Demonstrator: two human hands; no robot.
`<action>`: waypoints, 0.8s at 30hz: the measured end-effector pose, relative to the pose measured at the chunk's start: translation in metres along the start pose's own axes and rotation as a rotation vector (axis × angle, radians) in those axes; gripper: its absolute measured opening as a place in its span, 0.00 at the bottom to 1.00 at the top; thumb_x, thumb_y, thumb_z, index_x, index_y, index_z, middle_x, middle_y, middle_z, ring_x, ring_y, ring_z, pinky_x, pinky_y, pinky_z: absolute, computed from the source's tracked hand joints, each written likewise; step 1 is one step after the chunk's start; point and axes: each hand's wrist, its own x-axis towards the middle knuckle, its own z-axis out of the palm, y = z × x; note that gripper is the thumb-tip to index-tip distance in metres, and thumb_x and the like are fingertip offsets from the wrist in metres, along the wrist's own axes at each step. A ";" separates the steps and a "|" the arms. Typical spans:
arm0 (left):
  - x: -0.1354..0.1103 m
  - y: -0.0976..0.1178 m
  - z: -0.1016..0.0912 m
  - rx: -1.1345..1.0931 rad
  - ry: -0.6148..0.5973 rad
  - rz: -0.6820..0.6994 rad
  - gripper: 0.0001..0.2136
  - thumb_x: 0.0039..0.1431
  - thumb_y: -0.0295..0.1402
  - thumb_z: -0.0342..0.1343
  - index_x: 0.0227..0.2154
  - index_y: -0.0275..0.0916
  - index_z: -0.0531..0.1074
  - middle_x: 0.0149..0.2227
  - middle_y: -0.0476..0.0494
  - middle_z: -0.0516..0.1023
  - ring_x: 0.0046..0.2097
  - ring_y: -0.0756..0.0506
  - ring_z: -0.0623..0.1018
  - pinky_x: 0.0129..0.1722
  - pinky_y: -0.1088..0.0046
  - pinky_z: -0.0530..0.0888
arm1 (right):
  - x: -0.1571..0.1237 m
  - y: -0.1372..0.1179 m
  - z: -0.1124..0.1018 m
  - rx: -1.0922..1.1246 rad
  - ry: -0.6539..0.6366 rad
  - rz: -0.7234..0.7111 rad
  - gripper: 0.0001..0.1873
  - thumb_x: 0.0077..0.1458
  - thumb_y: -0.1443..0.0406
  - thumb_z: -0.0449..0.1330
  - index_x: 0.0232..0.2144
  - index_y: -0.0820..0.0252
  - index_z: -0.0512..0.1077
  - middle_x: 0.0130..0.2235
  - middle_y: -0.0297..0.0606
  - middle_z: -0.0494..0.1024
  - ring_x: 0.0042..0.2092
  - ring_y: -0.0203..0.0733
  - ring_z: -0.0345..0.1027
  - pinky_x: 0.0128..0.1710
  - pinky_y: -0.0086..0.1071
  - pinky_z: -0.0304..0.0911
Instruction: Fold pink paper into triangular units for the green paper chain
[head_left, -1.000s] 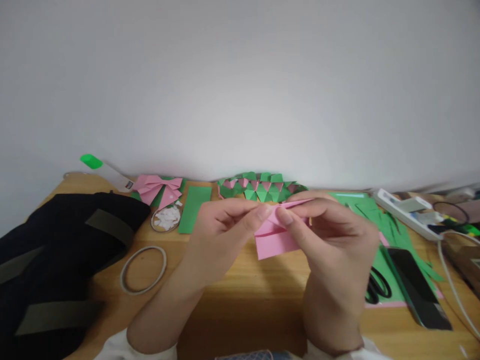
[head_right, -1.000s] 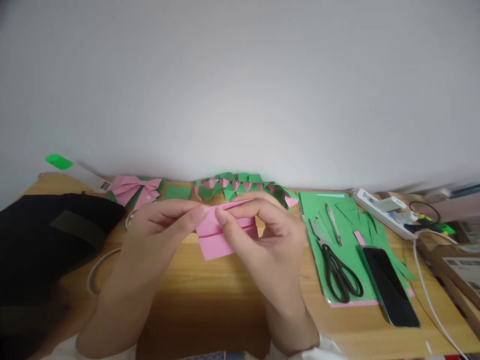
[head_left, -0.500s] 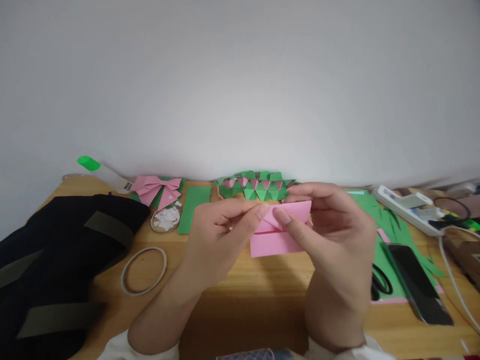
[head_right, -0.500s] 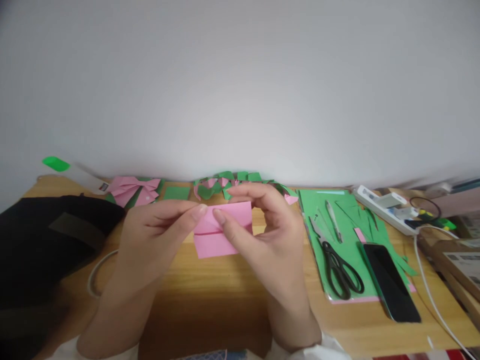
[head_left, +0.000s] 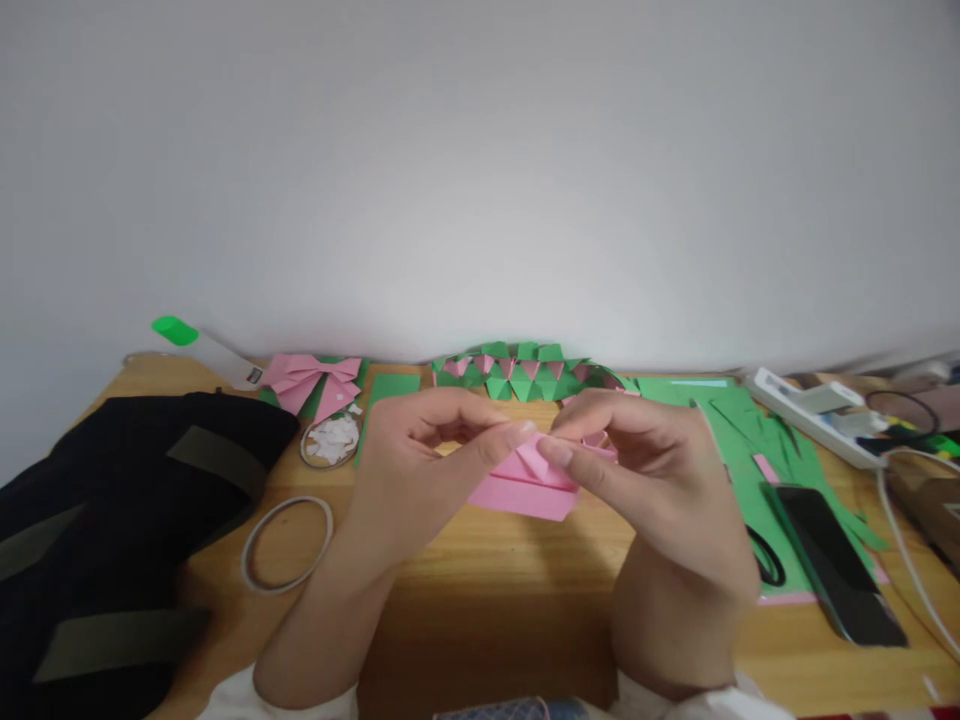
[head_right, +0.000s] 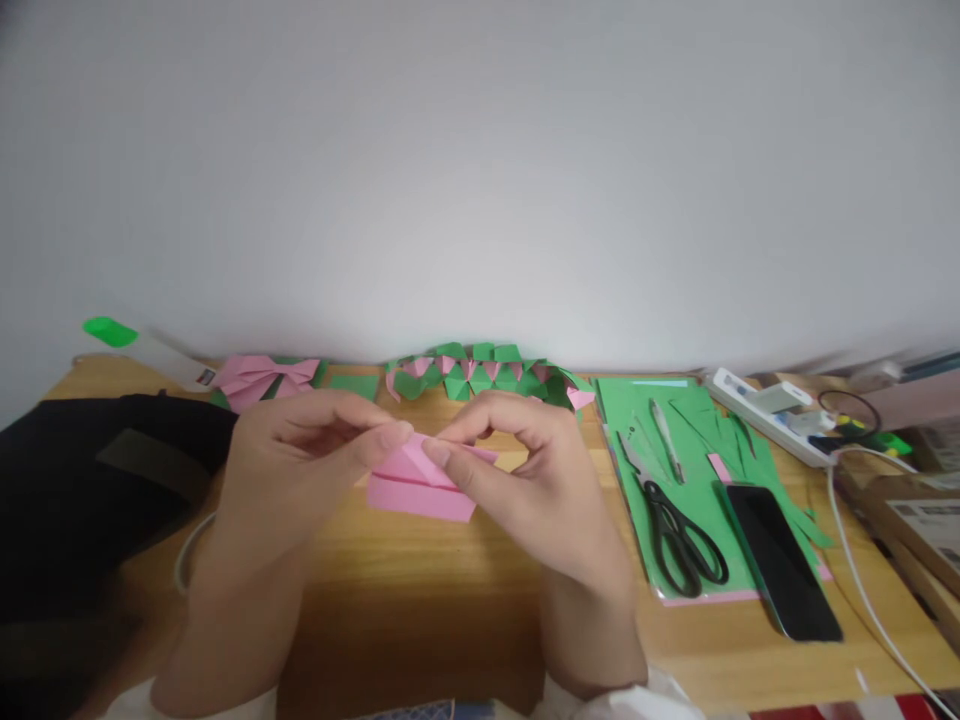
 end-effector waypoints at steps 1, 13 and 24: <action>0.000 0.000 0.000 -0.010 0.011 0.003 0.06 0.52 0.30 0.64 0.21 0.42 0.78 0.22 0.52 0.79 0.23 0.51 0.73 0.21 0.78 0.67 | 0.000 0.000 0.000 0.005 0.000 -0.003 0.08 0.52 0.71 0.65 0.22 0.60 0.76 0.21 0.30 0.75 0.25 0.32 0.66 0.24 0.27 0.61; 0.001 0.000 -0.002 0.245 -0.006 0.127 0.10 0.56 0.29 0.59 0.20 0.40 0.75 0.19 0.52 0.74 0.24 0.52 0.71 0.23 0.77 0.66 | 0.001 0.000 -0.001 -0.159 -0.147 -0.001 0.09 0.56 0.69 0.61 0.23 0.59 0.72 0.23 0.30 0.75 0.25 0.32 0.66 0.26 0.28 0.60; 0.002 -0.001 -0.002 0.032 0.126 0.046 0.08 0.57 0.36 0.62 0.24 0.40 0.78 0.25 0.48 0.81 0.27 0.50 0.78 0.27 0.77 0.72 | 0.000 0.001 -0.001 -0.048 -0.136 0.027 0.09 0.56 0.68 0.62 0.23 0.59 0.72 0.24 0.31 0.76 0.27 0.33 0.67 0.28 0.30 0.63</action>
